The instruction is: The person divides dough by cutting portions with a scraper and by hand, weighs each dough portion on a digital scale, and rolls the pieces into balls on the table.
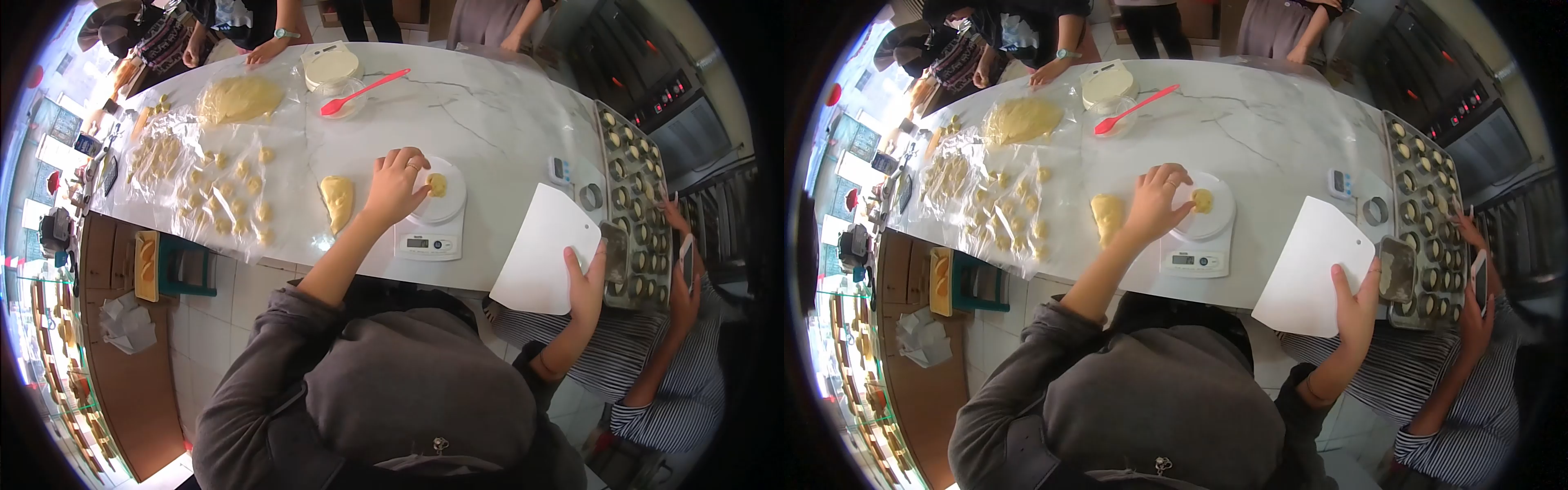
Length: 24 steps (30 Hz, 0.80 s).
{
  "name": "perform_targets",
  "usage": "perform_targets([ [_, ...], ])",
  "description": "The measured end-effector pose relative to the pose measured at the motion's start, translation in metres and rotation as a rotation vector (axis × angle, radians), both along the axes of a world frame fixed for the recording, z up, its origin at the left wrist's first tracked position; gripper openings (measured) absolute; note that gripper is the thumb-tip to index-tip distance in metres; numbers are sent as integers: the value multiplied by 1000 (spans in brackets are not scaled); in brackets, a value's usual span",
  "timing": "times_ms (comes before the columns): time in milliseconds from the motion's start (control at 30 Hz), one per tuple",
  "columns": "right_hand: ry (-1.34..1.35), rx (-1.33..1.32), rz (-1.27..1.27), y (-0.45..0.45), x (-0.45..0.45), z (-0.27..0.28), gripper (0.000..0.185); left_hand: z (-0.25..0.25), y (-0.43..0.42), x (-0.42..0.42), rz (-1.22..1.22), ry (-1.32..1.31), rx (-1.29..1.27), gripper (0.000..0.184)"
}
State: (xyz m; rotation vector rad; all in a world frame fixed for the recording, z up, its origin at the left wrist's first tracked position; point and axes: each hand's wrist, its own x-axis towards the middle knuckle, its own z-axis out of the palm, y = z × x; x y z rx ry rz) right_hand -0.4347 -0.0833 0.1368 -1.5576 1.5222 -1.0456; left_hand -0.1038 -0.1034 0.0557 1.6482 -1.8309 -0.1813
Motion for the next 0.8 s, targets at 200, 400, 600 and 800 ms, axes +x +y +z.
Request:
perform_targets([
  [200,20,3,5,2,3,1,47,4,9,13,69,-24,-1,41],
  [400,26,-21,55,-3,-1,-3,46,6,19,27,194,22,-22,35],
  [600,39,-18,62,-7,8,2,43,6,22,32,216,-23,-28,31],
  [800,25,-8,60,-7,8,1,42,6,21,33,213,-31,-36,30],
])
